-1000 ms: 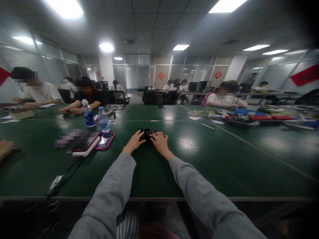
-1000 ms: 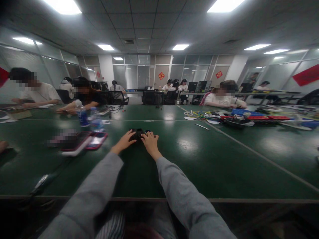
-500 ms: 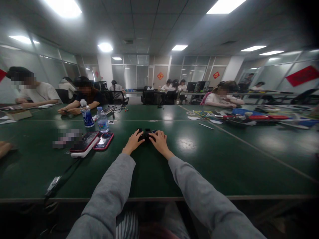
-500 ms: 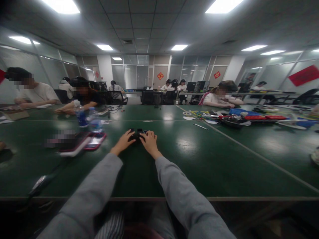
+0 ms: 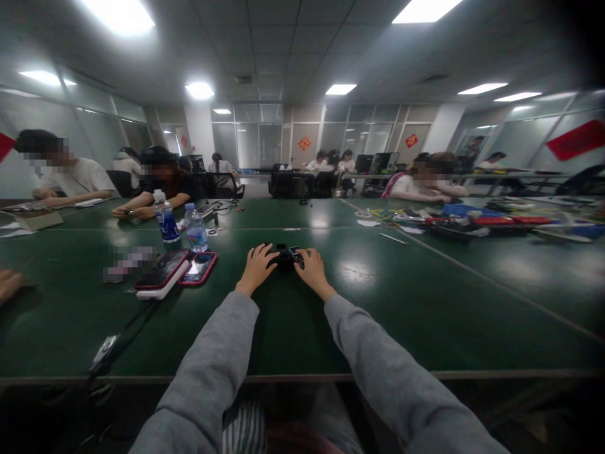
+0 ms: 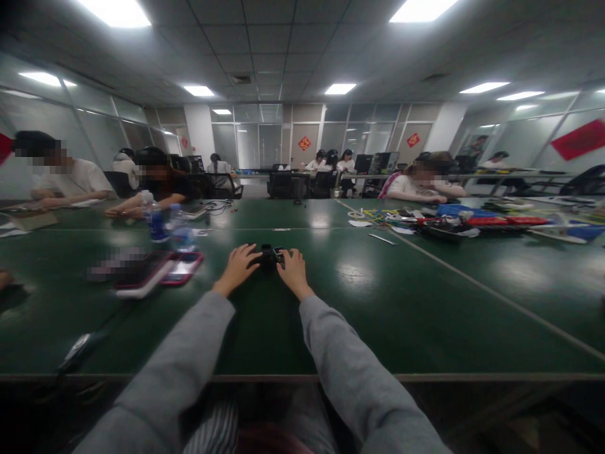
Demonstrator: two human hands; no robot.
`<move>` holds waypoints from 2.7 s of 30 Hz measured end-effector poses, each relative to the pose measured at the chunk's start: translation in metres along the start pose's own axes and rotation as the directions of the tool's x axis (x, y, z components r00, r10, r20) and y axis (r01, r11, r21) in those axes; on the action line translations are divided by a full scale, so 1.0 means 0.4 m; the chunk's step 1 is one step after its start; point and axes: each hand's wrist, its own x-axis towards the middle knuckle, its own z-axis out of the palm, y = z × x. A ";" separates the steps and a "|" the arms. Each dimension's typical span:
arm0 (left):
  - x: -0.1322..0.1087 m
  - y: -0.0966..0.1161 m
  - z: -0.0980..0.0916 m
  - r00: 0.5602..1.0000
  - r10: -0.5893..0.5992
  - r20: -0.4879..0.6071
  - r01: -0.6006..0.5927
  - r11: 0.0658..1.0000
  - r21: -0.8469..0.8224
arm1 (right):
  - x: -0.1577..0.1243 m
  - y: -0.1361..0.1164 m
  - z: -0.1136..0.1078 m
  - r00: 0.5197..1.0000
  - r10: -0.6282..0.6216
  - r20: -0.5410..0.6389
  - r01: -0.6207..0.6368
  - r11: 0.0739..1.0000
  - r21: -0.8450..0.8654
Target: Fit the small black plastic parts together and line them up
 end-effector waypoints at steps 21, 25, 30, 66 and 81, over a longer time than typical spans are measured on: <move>-0.007 0.025 0.000 0.999 0.026 -0.030 -0.025 1.000 0.018 | 0.008 0.019 0.021 0.994 0.052 -0.092 -0.047 0.997 0.056; -0.007 0.027 -0.001 0.999 0.040 -0.033 -0.040 0.999 0.016 | 0.009 0.005 0.005 0.993 0.046 -0.110 -0.046 0.999 0.003; -0.004 0.037 -0.009 0.999 0.028 -0.039 -0.028 1.000 -0.008 | 0.006 0.006 0.009 0.991 0.098 -0.093 -0.099 0.995 0.000; 0.000 0.049 -0.003 0.998 0.051 -0.022 -0.050 0.998 0.038 | 0.030 0.059 0.051 0.970 0.241 -0.017 -0.228 0.936 0.269; -0.001 0.051 -0.008 0.998 0.052 -0.025 -0.052 0.999 0.000 | 0.034 0.067 0.055 0.974 0.225 -0.041 -0.211 0.954 0.213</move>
